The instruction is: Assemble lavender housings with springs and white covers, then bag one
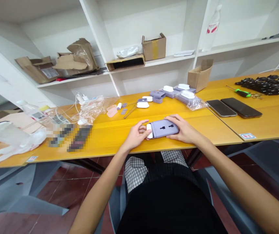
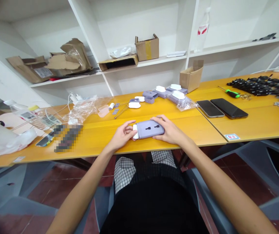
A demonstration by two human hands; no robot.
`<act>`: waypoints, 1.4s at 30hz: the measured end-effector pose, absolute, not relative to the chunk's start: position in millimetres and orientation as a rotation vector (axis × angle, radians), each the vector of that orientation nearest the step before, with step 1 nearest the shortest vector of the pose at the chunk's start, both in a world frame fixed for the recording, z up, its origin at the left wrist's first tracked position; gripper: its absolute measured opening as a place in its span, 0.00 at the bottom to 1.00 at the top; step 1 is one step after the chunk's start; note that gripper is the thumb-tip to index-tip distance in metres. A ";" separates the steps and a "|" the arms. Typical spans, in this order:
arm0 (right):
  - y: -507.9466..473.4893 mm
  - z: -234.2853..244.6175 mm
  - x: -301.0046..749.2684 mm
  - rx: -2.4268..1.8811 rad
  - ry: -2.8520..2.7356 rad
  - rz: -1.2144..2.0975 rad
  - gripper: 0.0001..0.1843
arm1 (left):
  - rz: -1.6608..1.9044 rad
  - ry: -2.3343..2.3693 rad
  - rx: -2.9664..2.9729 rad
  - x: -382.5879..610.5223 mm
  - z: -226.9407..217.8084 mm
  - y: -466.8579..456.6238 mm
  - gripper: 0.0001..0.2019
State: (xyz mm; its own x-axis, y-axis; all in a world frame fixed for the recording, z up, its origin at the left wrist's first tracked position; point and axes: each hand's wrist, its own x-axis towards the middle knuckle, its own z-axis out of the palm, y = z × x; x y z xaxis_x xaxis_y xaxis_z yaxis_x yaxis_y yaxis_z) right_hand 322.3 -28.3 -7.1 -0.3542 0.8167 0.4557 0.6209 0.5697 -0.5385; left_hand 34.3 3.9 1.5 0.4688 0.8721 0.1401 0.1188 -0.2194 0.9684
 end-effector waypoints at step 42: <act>-25.2 -12.4 325.4 -1.285 -2.138 0.310 0.45 | 0.813 0.772 1.512 27.6 -0.7 8.6 0.22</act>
State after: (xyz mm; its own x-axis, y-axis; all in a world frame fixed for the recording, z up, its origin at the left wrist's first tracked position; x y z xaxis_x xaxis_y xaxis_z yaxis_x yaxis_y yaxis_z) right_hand 325.4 -25.2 -12.4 -0.3368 0.8590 0.3855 0.7142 0.4999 -0.4900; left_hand 27.6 8.6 -0.7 0.5365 0.8415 0.0629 0.0193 -0.0868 0.9960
